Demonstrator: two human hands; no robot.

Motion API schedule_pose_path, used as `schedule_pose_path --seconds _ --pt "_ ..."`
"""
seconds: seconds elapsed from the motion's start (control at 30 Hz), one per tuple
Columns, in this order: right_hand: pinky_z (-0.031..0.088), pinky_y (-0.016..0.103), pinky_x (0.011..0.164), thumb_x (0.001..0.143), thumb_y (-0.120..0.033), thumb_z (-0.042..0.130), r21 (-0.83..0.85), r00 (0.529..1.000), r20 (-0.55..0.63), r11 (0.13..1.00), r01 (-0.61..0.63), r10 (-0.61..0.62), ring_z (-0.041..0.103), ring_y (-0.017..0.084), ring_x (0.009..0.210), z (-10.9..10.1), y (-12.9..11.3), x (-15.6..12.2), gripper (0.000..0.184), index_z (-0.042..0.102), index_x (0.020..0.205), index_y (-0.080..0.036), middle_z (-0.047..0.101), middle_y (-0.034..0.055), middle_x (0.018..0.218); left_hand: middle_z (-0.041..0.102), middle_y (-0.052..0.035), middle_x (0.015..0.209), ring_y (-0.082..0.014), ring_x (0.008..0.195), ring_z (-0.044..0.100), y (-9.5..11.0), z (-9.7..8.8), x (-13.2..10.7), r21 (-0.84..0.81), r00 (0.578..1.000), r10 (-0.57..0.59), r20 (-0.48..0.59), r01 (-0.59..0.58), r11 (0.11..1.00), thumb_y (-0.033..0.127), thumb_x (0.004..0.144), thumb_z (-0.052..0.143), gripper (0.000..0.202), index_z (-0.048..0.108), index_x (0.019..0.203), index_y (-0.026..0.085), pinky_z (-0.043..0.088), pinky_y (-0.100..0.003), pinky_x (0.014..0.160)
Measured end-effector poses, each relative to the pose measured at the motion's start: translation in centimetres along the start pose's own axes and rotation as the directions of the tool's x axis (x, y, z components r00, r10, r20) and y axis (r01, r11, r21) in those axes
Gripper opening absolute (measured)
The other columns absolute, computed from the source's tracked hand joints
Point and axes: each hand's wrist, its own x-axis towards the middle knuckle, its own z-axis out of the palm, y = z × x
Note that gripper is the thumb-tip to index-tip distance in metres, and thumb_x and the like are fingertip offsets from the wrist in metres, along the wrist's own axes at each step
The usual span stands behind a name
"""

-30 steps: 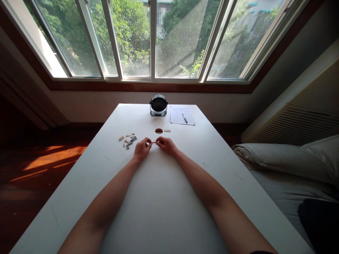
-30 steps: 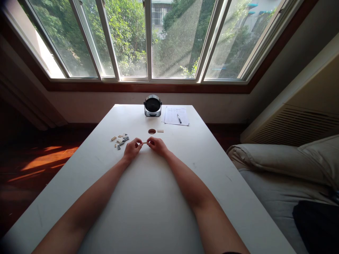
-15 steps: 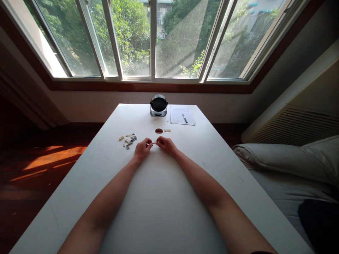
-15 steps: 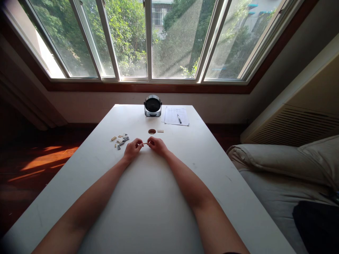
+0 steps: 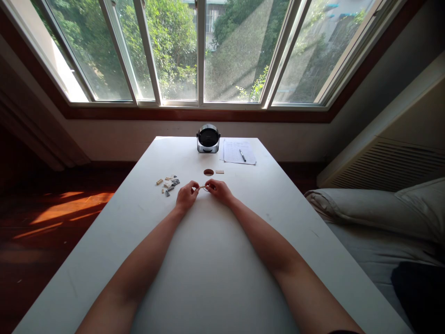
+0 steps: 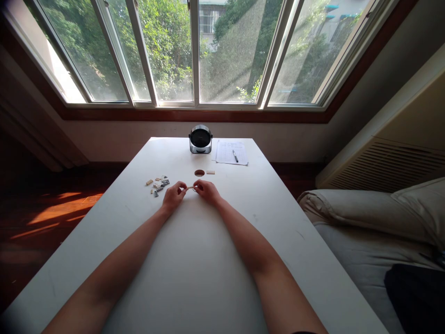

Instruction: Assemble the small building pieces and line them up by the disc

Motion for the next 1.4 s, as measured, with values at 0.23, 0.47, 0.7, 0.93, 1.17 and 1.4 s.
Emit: schedule_pose_path --seconds 0.23,0.47,0.7,0.93,1.17,1.4 --pt "0.038 0.024 0.066 0.088 -0.030 0.061 -0.043 0.999 -0.022 0.999 0.023 -0.024 0.052 0.013 0.066 0.0 0.3 0.1 0.014 0.070 0.096 -0.023 0.064 -0.0007 0.073 0.071 0.0006 0.089 -0.0128 0.063 0.058 0.1 0.0 0.0 -0.015 1.000 0.011 -0.006 -0.011 1.000 0.028 0.088 0.056 0.010 0.061 0.095 0.023 0.042 -0.026 0.063" --pt "0.038 0.026 0.067 0.089 -0.030 0.061 -0.202 0.986 -0.118 0.970 -0.137 0.115 0.056 0.015 0.071 -0.8 1.6 0.4 0.012 0.069 0.094 -0.023 0.067 0.0013 0.078 0.071 -0.0009 0.096 -0.0132 0.066 0.060 0.2 0.0 0.1 -0.024 1.000 -0.011 -0.017 0.011 1.000 0.027 0.088 0.055 0.015 0.060 0.102 0.024 0.044 -0.027 0.067" --pt "0.038 0.029 0.068 0.092 -0.027 0.058 -0.402 0.922 -0.266 0.837 -0.371 0.281 0.060 0.020 0.082 -2.9 4.3 0.6 0.014 0.069 0.100 -0.025 0.071 0.0056 0.093 0.071 -0.0005 0.095 -0.0133 0.067 0.060 0.2 0.2 0.0 -0.022 1.000 -0.003 -0.026 0.002 1.000 0.027 0.089 0.054 0.014 0.060 0.101 0.024 0.045 -0.027 0.069" --pt "0.040 0.031 0.077 0.094 -0.030 0.058 -0.479 0.918 -0.258 0.786 -0.392 0.301 0.060 0.022 0.089 -3.4 4.8 0.5 0.014 0.071 0.099 -0.026 0.070 0.0070 0.098 0.071 -0.0009 0.096 -0.0134 0.066 0.060 0.3 0.1 0.0 -0.022 1.000 -0.005 -0.019 0.004 1.000 0.028 0.089 0.055 0.015 0.061 0.102 0.025 0.045 -0.028 0.070" --pt "0.041 0.034 0.084 0.096 -0.026 0.054 -0.487 0.890 -0.305 0.748 -0.451 0.338 0.060 0.023 0.096 -3.8 5.2 0.5 0.021 0.068 0.112 -0.025 0.068 0.0085 0.104 0.071 -0.0013 0.096 -0.0134 0.067 0.060 0.3 0.1 0.0 -0.014 1.000 -0.011 -0.017 0.011 1.000 0.028 0.089 0.054 0.015 0.061 0.102 0.024 0.046 -0.028 0.070" --pt "0.042 0.033 0.092 0.094 -0.022 0.053 -0.484 0.903 -0.295 0.766 -0.423 0.312 0.055 0.024 0.105 -3.8 5.4 0.6 0.023 0.066 0.113 -0.025 0.065 0.0071 0.106 0.071 0.0006 0.096 -0.0125 0.067 0.059 -0.1 0.3 0.0 -0.003 1.000 0.007 -0.013 -0.007 1.000 0.027 0.090 0.053 0.014 0.060 0.102 0.024 0.045 -0.027 0.070"
